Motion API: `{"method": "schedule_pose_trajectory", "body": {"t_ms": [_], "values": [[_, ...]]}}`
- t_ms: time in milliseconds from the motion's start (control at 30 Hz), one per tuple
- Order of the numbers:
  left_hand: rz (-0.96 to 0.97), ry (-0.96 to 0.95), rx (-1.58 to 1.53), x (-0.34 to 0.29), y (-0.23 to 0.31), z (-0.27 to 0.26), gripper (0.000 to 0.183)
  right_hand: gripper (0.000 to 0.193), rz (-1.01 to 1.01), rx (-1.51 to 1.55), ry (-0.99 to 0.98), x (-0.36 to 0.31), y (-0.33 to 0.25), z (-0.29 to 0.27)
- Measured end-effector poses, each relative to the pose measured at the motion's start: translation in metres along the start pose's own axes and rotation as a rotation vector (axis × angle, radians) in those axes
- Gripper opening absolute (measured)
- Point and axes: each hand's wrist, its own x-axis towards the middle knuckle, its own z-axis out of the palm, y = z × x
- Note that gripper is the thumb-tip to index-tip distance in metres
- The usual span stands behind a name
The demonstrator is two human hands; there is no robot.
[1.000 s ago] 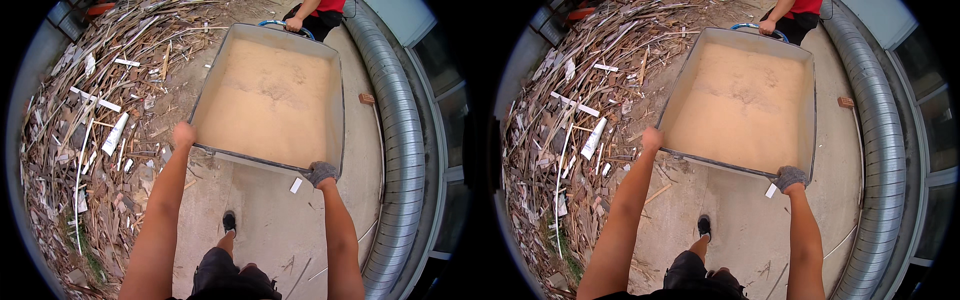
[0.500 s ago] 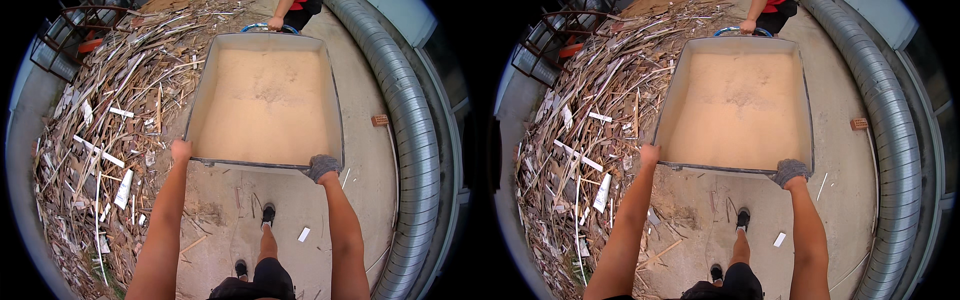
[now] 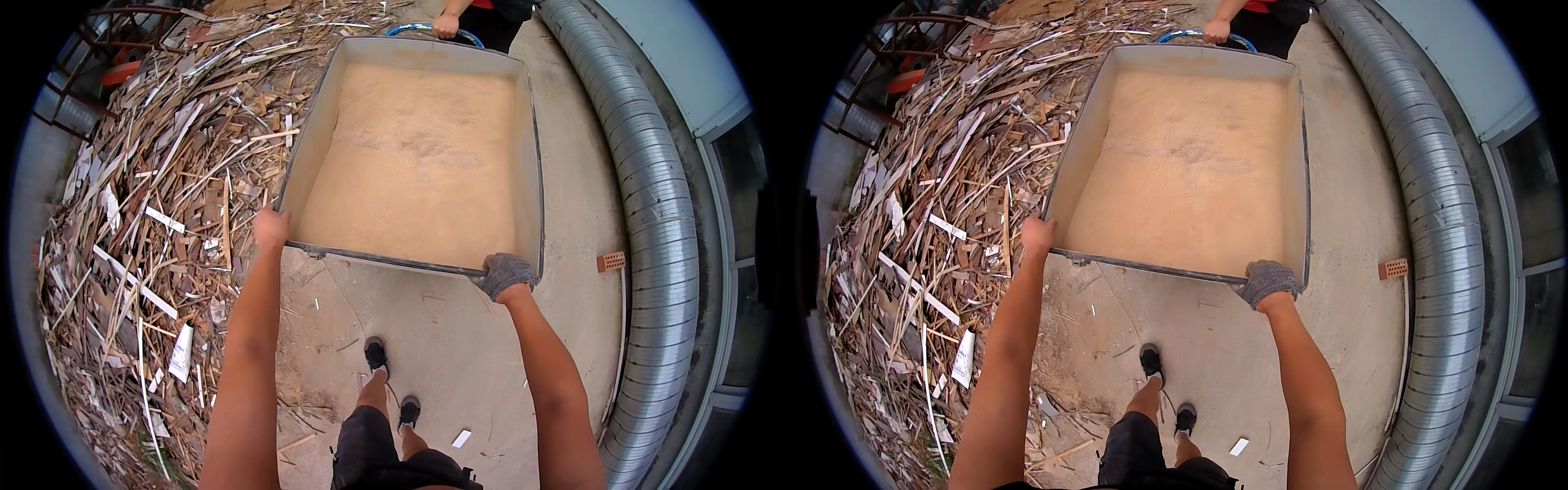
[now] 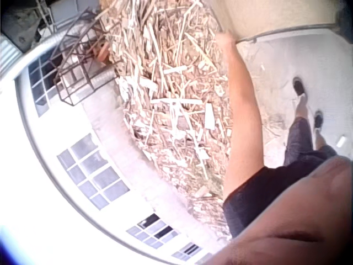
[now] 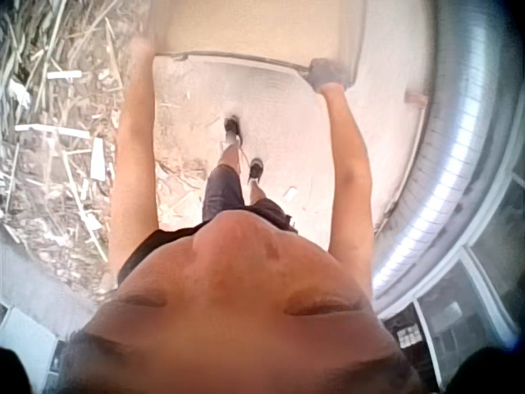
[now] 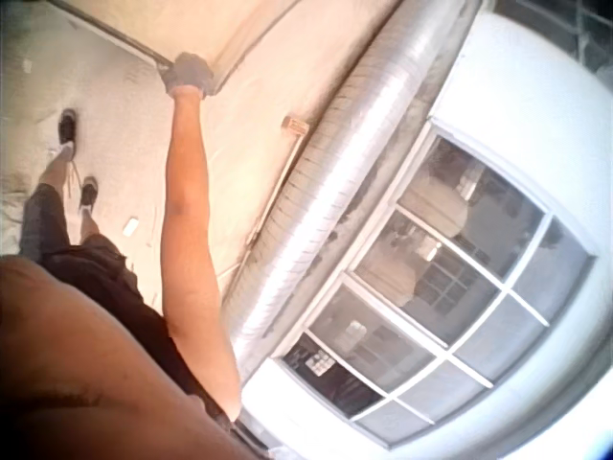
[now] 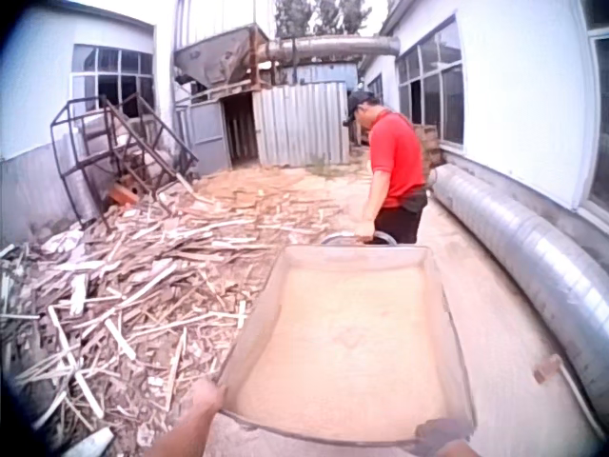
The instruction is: The person moves a large grey bin containing wood dust and debris by pushing it with their hands while another person pulls it using a blue cart.
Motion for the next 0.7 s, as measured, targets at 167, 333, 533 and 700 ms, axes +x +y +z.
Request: {"method": "schedule_pose_trajectory", "body": {"t_ms": [167, 333, 533, 700], "values": [[-0.040, -0.084, 0.000, 0.119, 0.058, 0.040, 0.032, 0.051, 0.040, 0.000, 0.085, 0.105, 0.010, -0.053], [-0.048, -0.076, -0.064, 0.237, 0.128, 0.069, 0.032, 0.047, 0.003, 0.011, 0.221, 0.211, 0.031, -0.113], [0.009, -0.124, -0.112, 0.366, 0.214, 0.100, 0.032, 0.043, 0.042, 0.032, 0.242, 0.336, 0.053, -0.197], [0.006, -0.055, -0.116, 0.457, 0.291, 0.136, 0.034, 0.045, 0.062, 0.025, 0.226, 0.440, 0.093, -0.259]]}}
